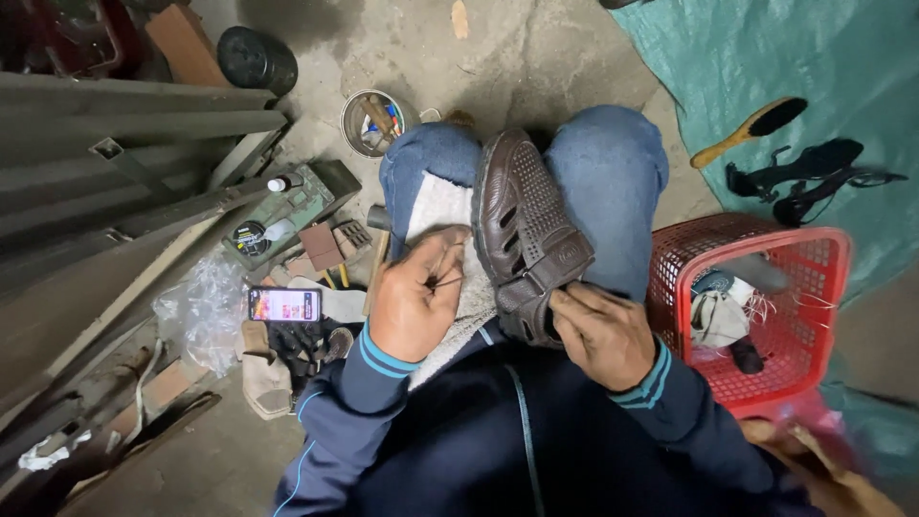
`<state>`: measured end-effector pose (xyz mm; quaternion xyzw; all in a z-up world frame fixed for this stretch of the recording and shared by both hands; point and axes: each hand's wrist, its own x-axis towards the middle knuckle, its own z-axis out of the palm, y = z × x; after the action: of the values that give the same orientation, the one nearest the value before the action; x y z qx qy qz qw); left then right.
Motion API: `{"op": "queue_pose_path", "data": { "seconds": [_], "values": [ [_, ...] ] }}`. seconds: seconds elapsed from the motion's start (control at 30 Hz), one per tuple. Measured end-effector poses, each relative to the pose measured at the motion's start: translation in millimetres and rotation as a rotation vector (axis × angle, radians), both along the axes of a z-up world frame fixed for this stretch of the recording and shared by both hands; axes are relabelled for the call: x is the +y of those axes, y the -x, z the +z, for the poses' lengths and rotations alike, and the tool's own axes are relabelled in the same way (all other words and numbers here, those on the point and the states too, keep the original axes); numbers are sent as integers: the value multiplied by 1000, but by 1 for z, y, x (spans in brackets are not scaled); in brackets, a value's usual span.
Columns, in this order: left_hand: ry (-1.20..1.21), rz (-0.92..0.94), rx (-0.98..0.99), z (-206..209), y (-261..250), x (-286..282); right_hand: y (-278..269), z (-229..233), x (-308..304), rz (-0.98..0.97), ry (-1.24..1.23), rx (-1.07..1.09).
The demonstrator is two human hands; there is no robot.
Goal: Hand-sewing the sole of a sandal to the upper part using a needle and thread.
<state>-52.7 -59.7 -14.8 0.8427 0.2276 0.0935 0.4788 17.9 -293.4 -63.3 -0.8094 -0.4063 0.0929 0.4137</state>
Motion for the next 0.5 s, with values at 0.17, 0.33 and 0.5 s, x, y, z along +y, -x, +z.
{"op": "queue_pose_path", "data": {
  "seconds": [0.17,0.33,0.5],
  "values": [
    [62,57,-113,-16,-2,-13,-7,6,-11,87,133,-49],
    [-20,70,-104,-21,-7,-23,-11,7,-24,116,138,-90],
    [-43,94,-143,-26,-7,-27,-12,0,-34,114,66,-128]
  ]
}}
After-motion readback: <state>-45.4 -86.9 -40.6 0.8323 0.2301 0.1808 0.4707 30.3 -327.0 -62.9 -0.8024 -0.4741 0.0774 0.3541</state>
